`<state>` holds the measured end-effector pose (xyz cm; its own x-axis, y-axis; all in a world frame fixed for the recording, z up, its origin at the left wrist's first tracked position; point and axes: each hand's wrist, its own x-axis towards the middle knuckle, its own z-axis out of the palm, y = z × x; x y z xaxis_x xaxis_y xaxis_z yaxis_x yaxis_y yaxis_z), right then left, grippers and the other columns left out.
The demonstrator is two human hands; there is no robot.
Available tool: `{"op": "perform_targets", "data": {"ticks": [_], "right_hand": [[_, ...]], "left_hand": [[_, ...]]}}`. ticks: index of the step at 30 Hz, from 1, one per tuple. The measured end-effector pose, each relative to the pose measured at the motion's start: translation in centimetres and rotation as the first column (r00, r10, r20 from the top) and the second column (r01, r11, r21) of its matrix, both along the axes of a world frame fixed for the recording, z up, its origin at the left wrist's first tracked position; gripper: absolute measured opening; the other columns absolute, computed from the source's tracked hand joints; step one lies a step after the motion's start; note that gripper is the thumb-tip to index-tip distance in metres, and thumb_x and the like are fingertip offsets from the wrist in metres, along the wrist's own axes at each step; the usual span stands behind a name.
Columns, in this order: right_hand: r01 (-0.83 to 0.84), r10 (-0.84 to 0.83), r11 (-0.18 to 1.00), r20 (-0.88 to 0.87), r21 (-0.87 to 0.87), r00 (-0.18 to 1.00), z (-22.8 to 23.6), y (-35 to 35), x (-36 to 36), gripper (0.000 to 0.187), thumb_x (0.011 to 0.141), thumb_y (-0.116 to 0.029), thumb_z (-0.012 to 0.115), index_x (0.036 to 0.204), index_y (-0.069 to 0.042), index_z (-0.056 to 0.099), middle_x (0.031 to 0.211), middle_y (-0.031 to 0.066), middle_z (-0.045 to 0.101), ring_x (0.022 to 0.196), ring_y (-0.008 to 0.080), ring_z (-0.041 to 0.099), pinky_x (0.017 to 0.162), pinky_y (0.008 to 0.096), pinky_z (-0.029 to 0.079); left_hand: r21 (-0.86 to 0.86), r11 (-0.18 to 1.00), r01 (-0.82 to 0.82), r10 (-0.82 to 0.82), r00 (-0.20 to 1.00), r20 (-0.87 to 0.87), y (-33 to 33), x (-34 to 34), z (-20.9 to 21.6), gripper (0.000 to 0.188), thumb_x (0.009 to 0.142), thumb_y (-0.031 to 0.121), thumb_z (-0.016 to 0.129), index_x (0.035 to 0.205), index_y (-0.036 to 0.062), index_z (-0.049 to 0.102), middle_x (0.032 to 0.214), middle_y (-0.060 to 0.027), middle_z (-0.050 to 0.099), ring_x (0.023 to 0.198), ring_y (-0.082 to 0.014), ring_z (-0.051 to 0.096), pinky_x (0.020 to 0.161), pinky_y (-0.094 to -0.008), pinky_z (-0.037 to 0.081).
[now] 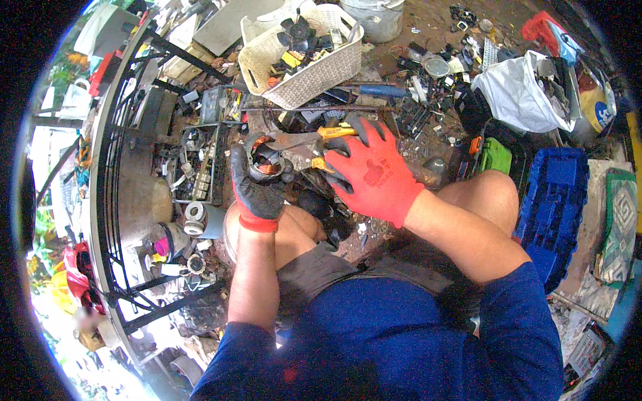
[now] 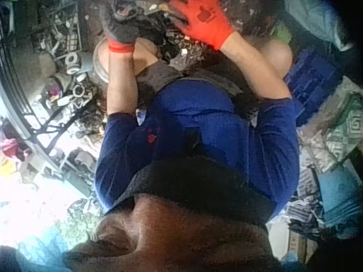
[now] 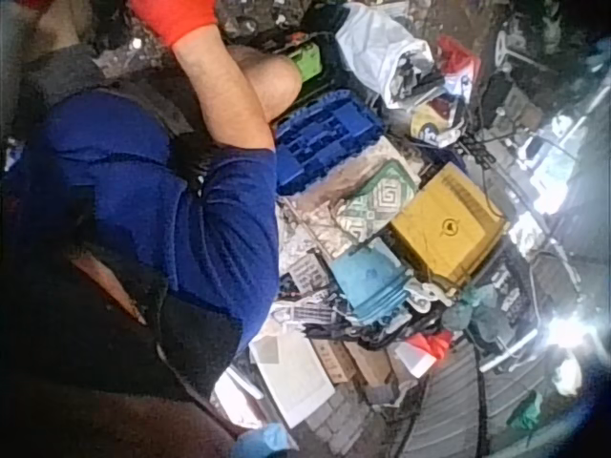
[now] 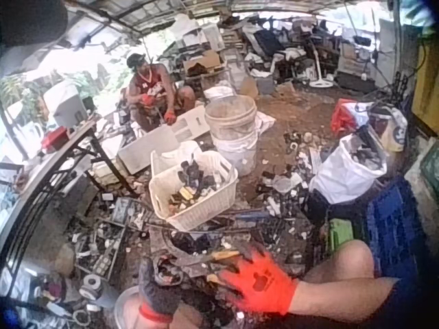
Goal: The person sits on the floor in a cluttered workshop and disassembles a small electronic component using pliers. They strip wires and remove parts from the device, placing the separated pieces into a nearby container.
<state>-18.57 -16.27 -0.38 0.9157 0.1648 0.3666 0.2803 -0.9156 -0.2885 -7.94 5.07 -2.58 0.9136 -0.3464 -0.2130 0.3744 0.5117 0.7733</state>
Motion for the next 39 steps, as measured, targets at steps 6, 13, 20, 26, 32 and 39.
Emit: {"op": "perform_targets", "data": {"ticks": [6, 13, 20, 26, 32, 39], "right_hand": [[0.053, -0.054, 0.998, -0.041, -0.030, 0.998, 0.6, 0.1, 0.1, 0.045, 0.074, -0.028, 0.076, 0.115, -0.014, 0.061, 0.117, 0.0170, 0.055, 0.121, 0.0448, 0.046, 0.096, 0.0593, 0.039], [0.078, -0.070, 0.993, -0.083, 0.094, 0.994, -0.7, 0.1, 0.6, 0.042, 0.076, -0.025, 0.076, 0.112, -0.009, 0.062, 0.100, 0.0136, 0.060, 0.094, 0.0361, 0.059, 0.081, 0.0464, 0.049], [0.134, 0.085, 0.791, -0.324, 0.597, 0.942, -0.6, 1.5, 0.4, 0.045, 0.080, -0.030, 0.074, 0.115, -0.005, 0.063, 0.100, 0.0200, 0.066, 0.090, 0.0364, 0.067, 0.079, 0.0461, 0.053], [0.076, -0.041, 0.874, -0.082, 0.481, 0.996, -1.6, 2.2, 0.5, 0.041, 0.079, -0.022, 0.076, 0.112, -0.003, 0.062, 0.100, 0.0177, 0.067, 0.091, 0.0348, 0.066, 0.082, 0.0408, 0.052], [-0.054, 0.219, 0.838, -0.243, 0.544, 0.945, -0.1, -0.9, 1.5, 0.044, 0.082, -0.020, 0.075, 0.120, -0.003, 0.059, 0.112, 0.0181, 0.066, 0.105, 0.0266, 0.063, 0.092, 0.0338, 0.049], [0.168, 0.757, 0.203, -0.263, 0.965, 0.599, 2.0, -1.6, 0.7, 0.047, 0.089, -0.014, 0.071, 0.131, -0.001, 0.053, 0.120, 0.0055, 0.065, 0.111, 0.0135, 0.056, 0.096, 0.0298, 0.044]], "left_hand": [[-0.020, 0.999, 0.044, -0.042, 0.995, 0.086, 0.5, 0.5, -1.7, 0.042, 0.100, 0.045, 0.053, 0.121, 0.0097, 0.059, 0.091, -0.0008, 0.060, 0.078, -0.0135, 0.059, 0.065, -0.0291, 0.050], [0.057, 0.998, -0.024, 0.021, 0.998, 0.051, 0.3, 0.3, -1.8, 0.035, 0.101, 0.038, 0.054, 0.117, 0.0072, 0.057, 0.092, -0.0024, 0.058, 0.079, -0.0135, 0.060, 0.068, -0.0306, 0.054], [0.229, 0.961, -0.153, 0.051, 0.916, 0.398, 0.0, -0.7, 0.1, 0.032, 0.103, 0.034, 0.052, 0.119, 0.0064, 0.057, 0.105, -0.0059, 0.057, 0.088, -0.0158, 0.058, 0.072, -0.0303, 0.055], [0.062, 0.989, -0.137, 0.107, 0.930, 0.352, 0.0, -0.4, 0.3, 0.036, 0.097, 0.023, 0.061, 0.126, 0.0073, 0.047, 0.107, -0.0076, 0.061, 0.089, -0.0163, 0.062, 0.077, -0.0341, 0.056], [-0.159, 0.987, -0.014, 0.069, 0.936, 0.345, 1.0, 0.0, 1.5, 0.056, 0.080, 0.010, 0.070, 0.132, 0.0109, 0.047, 0.114, -0.0081, 0.060, 0.099, -0.0214, 0.062, 0.088, -0.0391, 0.053], [-0.059, 0.998, -0.035, 0.058, 0.881, 0.469, 1.8, 0.1, 2.5, 0.061, 0.071, -0.001, 0.072, 0.127, 0.0093, 0.050, 0.124, -0.0106, 0.056, 0.112, -0.0226, 0.057, 0.093, -0.0381, 0.051]]}}
